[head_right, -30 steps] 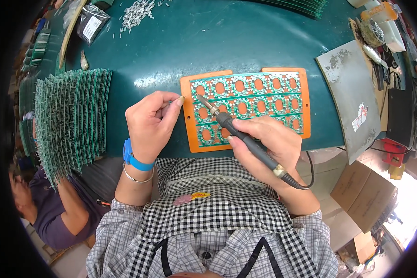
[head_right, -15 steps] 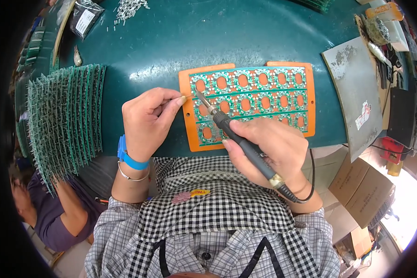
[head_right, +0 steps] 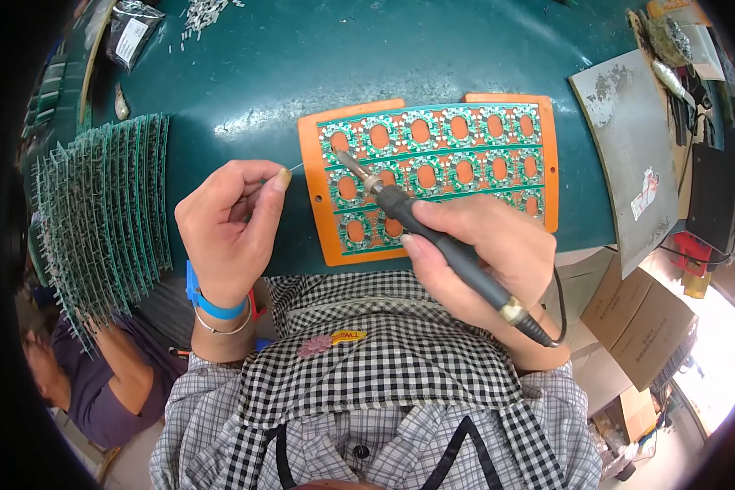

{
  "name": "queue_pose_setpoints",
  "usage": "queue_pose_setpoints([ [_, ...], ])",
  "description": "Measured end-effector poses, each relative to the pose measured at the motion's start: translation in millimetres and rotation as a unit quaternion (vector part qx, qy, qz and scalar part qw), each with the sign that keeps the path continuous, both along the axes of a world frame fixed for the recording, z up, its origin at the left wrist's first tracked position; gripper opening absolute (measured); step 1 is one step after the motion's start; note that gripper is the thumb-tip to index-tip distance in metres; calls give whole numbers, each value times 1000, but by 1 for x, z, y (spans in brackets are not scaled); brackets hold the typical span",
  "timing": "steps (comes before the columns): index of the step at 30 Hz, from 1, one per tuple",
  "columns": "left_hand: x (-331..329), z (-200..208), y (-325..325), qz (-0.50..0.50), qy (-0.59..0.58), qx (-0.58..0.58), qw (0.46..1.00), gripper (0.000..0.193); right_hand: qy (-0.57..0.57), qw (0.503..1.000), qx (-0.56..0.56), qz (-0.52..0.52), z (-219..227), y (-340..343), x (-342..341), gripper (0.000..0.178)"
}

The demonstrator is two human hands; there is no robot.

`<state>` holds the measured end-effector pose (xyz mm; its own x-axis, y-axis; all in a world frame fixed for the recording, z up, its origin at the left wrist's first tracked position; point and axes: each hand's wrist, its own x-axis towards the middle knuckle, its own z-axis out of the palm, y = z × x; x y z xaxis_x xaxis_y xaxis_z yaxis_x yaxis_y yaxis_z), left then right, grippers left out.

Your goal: The person places a circuit board panel onto a fixture, solders components onto the board using a soldering iron, and removes the panel from the fixture.

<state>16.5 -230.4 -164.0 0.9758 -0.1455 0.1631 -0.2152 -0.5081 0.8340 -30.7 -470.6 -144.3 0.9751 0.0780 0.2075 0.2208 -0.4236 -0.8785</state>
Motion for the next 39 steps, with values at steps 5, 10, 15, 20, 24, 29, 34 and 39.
queue_pose_setpoints([
  [5, 1, -2, 2, 12, -5, -10, 1000, 7, -27, 998, -49, 22, -4, 3, 5, 25],
  [10, 3, 4, 5, -2, -25, 34, 999, 7, -34, 999, -11, -17, -3, -1, -1, 25],
  [15, 4, 0, -5, -7, 7, -12, 1000, 7, -39, 997, 38, -57, -1, -6, -1, 25],
  [20, 8, 7, -10, -33, -32, 57, 997, 7, -37, 999, 10, 9, 4, -8, 3, 25],
  [24, 6, 4, -6, -2, -19, 12, 1000, 9, -38, 999, -24, 22, 4, 1, 8, 25],
  [29, 4, 2, -1, -4, -12, 39, 999, 10, -57, 997, -38, 31, -3, 4, 12, 26],
  [34, 3, 0, -3, 18, -7, 12, 1000, 9, -96, 995, -4, 7, -8, -1, 11, 25],
  [39, 6, 6, -6, 11, -11, 20, 1000, 8, -77, 991, 45, -104, 6, -25, -1, 24],
])
